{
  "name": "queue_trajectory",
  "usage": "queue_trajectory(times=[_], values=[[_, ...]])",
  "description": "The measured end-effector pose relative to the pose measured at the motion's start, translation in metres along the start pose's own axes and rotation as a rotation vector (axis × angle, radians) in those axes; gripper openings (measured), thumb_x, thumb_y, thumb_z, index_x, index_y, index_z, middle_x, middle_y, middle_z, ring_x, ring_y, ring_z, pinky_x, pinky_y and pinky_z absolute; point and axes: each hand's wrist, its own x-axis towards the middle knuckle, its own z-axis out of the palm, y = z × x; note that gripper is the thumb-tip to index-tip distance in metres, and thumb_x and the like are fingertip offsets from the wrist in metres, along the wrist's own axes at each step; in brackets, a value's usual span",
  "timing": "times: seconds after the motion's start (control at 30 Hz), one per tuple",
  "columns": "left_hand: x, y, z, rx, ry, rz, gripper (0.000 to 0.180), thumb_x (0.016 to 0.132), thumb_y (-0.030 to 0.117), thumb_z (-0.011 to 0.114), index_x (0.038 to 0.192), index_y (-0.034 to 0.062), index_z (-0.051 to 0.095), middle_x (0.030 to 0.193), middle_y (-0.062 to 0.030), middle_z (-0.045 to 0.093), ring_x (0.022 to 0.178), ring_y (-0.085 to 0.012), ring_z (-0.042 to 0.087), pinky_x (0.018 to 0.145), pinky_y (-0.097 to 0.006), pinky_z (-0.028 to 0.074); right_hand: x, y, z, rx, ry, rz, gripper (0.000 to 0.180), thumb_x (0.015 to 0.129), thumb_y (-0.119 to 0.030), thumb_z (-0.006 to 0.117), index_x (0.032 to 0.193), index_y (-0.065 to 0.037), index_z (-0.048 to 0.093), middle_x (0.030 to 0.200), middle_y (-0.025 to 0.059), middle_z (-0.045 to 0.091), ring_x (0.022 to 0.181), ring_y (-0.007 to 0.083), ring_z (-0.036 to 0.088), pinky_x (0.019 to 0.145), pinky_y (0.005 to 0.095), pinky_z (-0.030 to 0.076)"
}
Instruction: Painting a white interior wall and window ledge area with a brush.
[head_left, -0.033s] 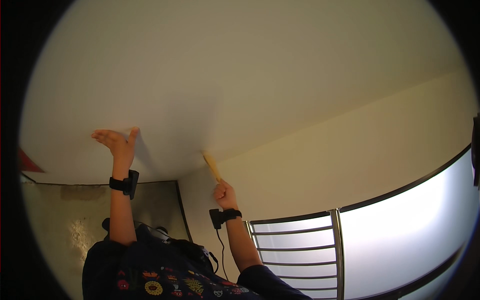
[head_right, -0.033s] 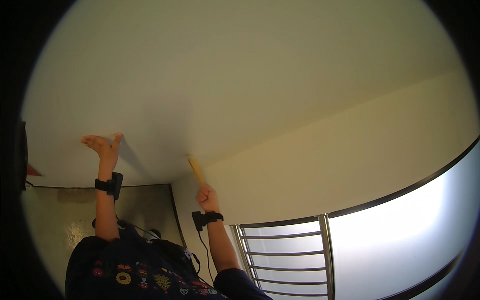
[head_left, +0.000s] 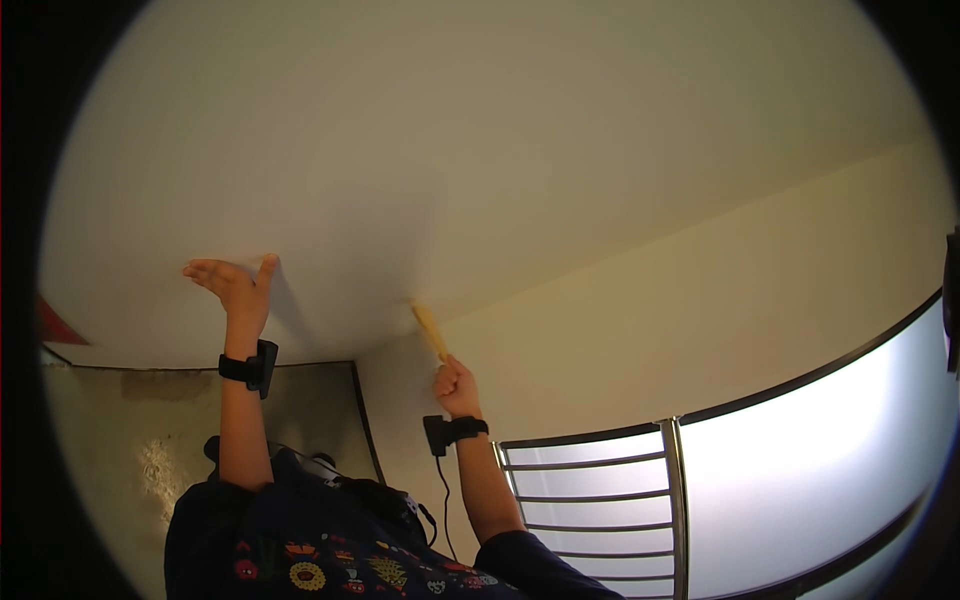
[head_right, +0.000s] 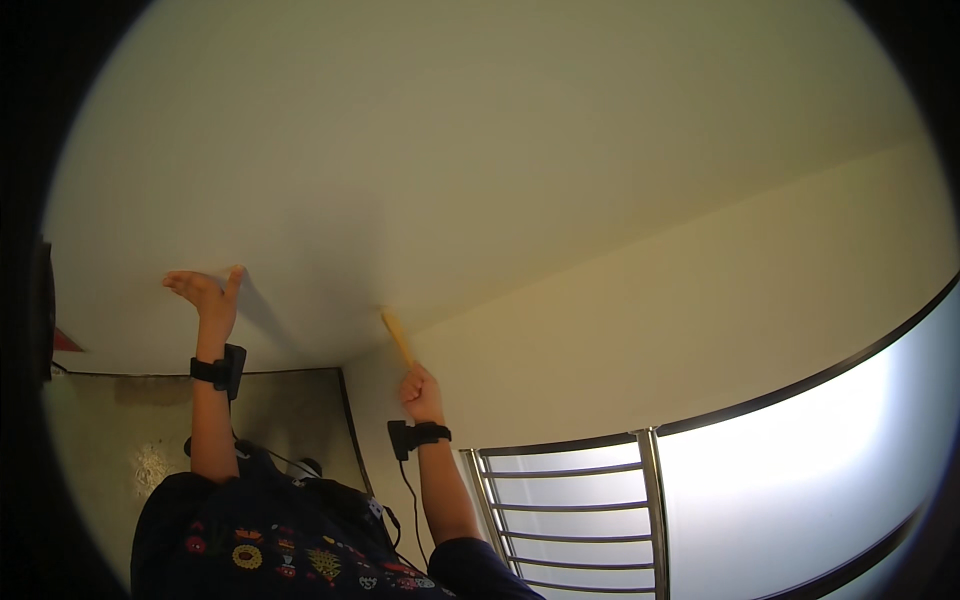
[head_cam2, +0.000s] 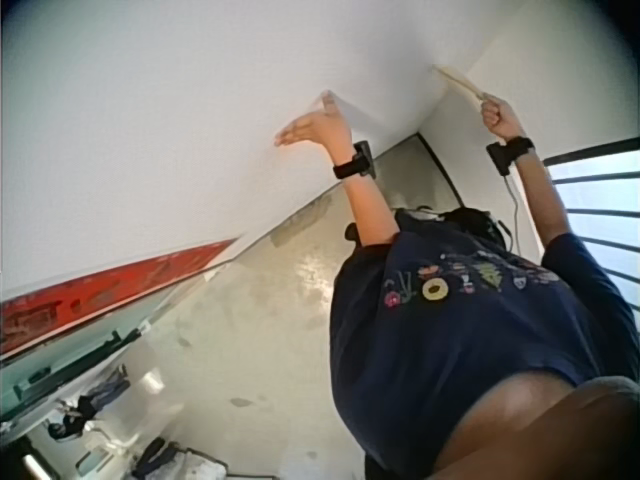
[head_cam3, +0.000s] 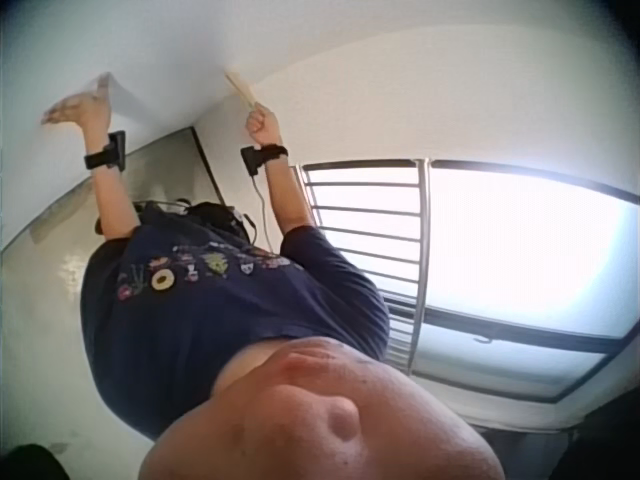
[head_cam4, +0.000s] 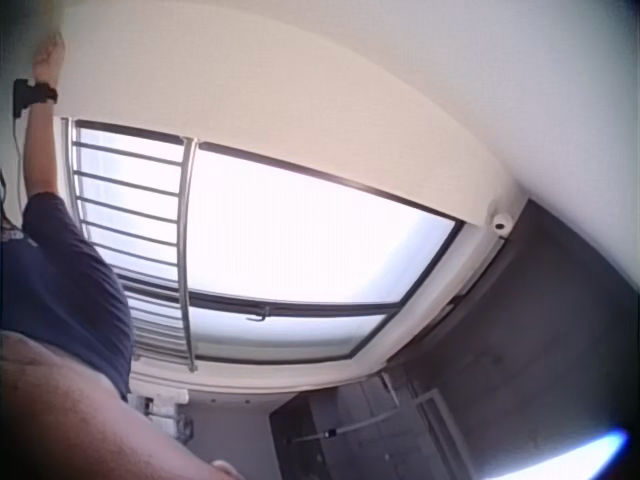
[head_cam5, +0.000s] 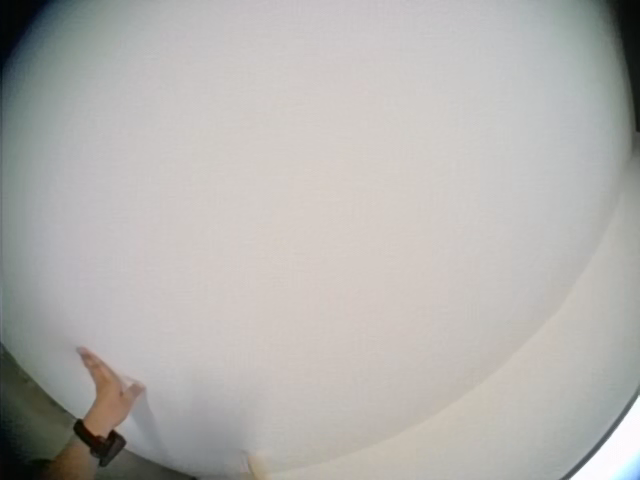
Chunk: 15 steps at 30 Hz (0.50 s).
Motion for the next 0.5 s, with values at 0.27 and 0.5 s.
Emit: queue_trajectory(times=[0.27, 0.5], values=[[0.000, 0.001, -0.003, 0.016, -0.027, -0.028, 0.117, 0.074, 0.059, 0.054, 0.121, -0.0158, -0.022, 0.127, -0.0383, -0.025, 0.121, -0.0462, -0.025, 0.100, -0.053, -0.009, -0.082, -0.088, 0.058, 0.042, -0.135, -0.244, 0.019, 0.091, -0.021, 0.042, 0.092, -0.004, 0.051, 0.048, -0.0045, 0.026, 0.037, 0.0063, 0.022, 0.033, 0.0196, 0.019], [0.001, 0.006, -0.008, 0.016, -0.041, -0.039, 0.116, 0.075, 0.059, 0.053, 0.120, -0.0160, -0.024, 0.126, -0.0386, -0.026, 0.120, -0.0462, -0.027, 0.100, -0.053, -0.010, -0.090, -0.114, 0.072, 0.256, -0.421, -0.466, 0.025, 0.091, -0.024, 0.042, 0.099, -0.004, 0.055, 0.049, -0.0042, 0.026, 0.038, 0.0067, 0.020, 0.034, 0.0198, 0.020]])
